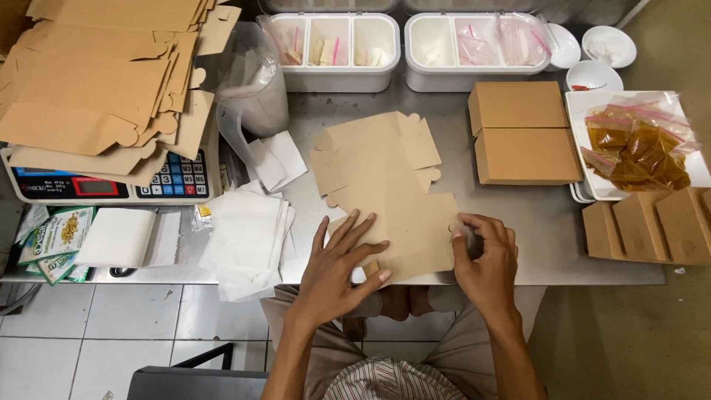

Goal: The person places a small sealed plastic bag containing a brown substance into a cardboard box and closes it. Then the person folds flat cardboard pieces into box shapes by hand, stacking the finished boxes on the table.

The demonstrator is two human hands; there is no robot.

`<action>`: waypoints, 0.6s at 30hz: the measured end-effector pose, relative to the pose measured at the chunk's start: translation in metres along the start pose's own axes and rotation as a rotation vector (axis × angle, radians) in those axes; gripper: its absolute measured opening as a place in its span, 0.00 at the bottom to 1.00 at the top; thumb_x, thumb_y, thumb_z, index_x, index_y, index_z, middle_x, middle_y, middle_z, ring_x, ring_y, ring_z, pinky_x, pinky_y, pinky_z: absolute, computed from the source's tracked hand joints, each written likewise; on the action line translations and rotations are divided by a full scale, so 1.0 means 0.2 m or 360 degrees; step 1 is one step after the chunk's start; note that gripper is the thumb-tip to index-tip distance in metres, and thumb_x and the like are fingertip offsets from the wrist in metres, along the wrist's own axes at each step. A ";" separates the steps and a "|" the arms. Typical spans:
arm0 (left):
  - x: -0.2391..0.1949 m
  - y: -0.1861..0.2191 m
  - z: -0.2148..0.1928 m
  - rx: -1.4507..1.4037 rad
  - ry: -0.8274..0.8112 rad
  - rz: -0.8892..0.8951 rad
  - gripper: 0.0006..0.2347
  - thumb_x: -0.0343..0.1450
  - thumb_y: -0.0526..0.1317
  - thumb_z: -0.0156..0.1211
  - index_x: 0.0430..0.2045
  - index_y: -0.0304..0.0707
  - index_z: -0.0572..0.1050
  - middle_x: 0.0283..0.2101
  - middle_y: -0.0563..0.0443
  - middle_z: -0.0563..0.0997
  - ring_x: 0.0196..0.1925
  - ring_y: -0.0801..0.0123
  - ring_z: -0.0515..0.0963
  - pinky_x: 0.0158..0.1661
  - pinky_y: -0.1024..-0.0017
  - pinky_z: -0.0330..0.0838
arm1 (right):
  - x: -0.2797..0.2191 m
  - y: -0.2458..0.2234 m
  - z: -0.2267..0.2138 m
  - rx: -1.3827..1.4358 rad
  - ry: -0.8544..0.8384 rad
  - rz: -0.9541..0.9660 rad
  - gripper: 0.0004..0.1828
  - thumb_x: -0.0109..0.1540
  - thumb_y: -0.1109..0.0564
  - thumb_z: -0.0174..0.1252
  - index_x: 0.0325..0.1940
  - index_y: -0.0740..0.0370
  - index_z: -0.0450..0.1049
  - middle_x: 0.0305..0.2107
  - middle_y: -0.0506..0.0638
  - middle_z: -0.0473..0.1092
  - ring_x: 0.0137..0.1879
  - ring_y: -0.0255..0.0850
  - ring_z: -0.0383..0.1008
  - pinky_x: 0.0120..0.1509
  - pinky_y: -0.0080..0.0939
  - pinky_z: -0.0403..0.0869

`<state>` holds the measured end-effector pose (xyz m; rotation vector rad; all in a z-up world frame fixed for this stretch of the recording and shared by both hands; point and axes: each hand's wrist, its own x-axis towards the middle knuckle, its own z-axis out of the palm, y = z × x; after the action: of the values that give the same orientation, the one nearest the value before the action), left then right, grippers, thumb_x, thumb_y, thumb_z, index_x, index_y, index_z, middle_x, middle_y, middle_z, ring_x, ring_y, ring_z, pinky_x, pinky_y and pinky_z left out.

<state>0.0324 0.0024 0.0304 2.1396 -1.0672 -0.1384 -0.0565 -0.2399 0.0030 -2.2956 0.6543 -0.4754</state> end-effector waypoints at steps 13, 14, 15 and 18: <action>-0.05 -0.05 0.01 0.0016 0.0151 0.0137 0.26 0.69 0.62 0.58 0.52 0.43 0.78 0.72 0.41 0.66 0.78 0.50 0.55 0.73 0.38 0.31 | 0.14 -0.20 -0.06 -0.0420 -0.0461 0.0461 0.30 0.62 0.37 0.56 0.62 0.55 0.75 0.54 0.53 0.70 0.66 0.47 0.67 0.60 0.54 0.72; -0.05 -0.05 0.01 0.0032 0.0178 0.0127 0.27 0.69 0.63 0.58 0.51 0.43 0.79 0.71 0.41 0.67 0.78 0.50 0.56 0.72 0.34 0.28 | 0.15 -0.19 -0.05 -0.0144 -0.0401 0.0476 0.23 0.63 0.42 0.58 0.57 0.57 0.76 0.48 0.51 0.73 0.57 0.43 0.71 0.58 0.46 0.73; -0.04 -0.05 0.01 0.0051 0.0207 0.0120 0.27 0.68 0.64 0.58 0.50 0.43 0.79 0.70 0.41 0.68 0.77 0.49 0.56 0.71 0.31 0.26 | 0.16 -0.18 -0.05 0.0133 -0.0336 0.0484 0.17 0.65 0.48 0.60 0.53 0.58 0.76 0.41 0.49 0.77 0.49 0.38 0.75 0.56 0.38 0.73; -0.05 -0.05 0.01 0.0041 0.0217 0.0094 0.27 0.69 0.64 0.57 0.49 0.42 0.79 0.70 0.41 0.68 0.77 0.49 0.57 0.70 0.29 0.24 | 0.11 -0.29 -0.09 0.0471 -0.0486 0.0434 0.17 0.68 0.48 0.54 0.44 0.60 0.83 0.42 0.48 0.81 0.54 0.37 0.79 0.63 0.37 0.72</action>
<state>0.0320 0.0118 0.0210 2.1055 -1.0564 0.0485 -0.0285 -0.2244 0.0594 -1.9104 0.6796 -0.0811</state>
